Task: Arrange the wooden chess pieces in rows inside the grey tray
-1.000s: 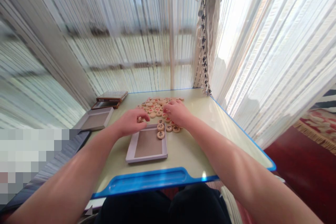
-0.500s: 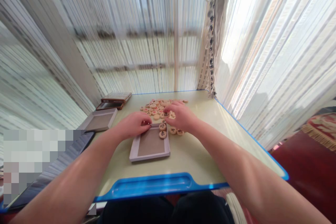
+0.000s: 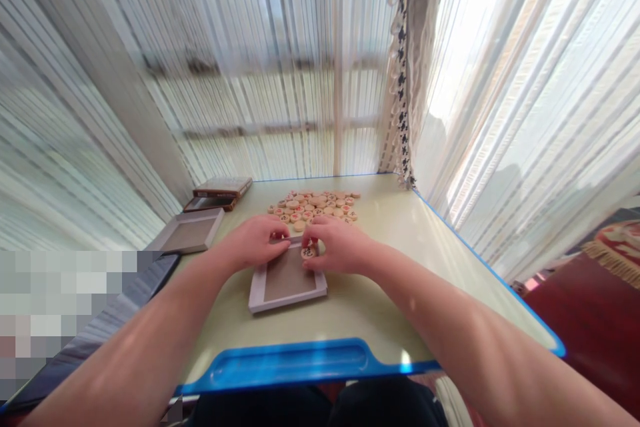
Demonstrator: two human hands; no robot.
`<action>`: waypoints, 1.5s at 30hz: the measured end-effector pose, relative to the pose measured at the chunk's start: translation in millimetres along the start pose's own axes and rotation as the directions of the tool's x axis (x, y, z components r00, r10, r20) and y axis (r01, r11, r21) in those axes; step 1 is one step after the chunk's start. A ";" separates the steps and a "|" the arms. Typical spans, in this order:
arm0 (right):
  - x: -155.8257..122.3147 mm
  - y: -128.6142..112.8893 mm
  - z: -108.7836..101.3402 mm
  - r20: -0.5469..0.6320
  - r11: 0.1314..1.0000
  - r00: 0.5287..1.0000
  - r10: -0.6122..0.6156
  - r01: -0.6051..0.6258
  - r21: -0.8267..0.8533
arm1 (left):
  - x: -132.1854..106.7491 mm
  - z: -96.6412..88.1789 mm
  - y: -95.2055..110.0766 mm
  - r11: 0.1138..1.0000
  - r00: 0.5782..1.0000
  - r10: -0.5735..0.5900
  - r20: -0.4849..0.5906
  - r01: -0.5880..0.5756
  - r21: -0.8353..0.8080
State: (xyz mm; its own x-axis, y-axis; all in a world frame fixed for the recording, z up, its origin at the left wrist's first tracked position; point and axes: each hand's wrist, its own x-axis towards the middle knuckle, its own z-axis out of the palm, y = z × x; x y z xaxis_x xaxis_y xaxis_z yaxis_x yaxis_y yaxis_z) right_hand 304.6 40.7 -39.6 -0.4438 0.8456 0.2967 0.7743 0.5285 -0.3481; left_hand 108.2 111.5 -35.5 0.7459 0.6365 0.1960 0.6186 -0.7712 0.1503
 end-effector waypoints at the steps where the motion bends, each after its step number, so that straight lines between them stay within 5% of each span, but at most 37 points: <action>1: -0.1 0.1 0.5 0.001 1.000 1.000 0.001 -0.001 -0.014 | -0.2 -0.3 2.4 1.000 1.000 0.007 -0.012 -0.007 0.004; 9: -0.7 -0.3 1.7 -0.013 0.997 1.000 -0.001 0.000 -0.078 | 0.7 1.7 16.1 0.998 0.996 0.061 -0.061 -0.063 -0.027; 45: 0.0 1.4 -3.9 0.063 1.000 0.998 0.013 -0.011 -0.028 | -0.5 4.9 18.8 0.997 0.997 0.077 -0.009 -0.077 -0.021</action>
State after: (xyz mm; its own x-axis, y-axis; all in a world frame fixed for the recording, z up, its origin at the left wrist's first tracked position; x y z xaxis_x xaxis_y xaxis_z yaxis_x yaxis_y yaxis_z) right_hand 307.5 41.1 -36.6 -0.4616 0.8553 0.2355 0.7915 0.5169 -0.3261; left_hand 120.7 96.8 -37.5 0.7892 0.5750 0.2158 0.5537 -0.8182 0.1551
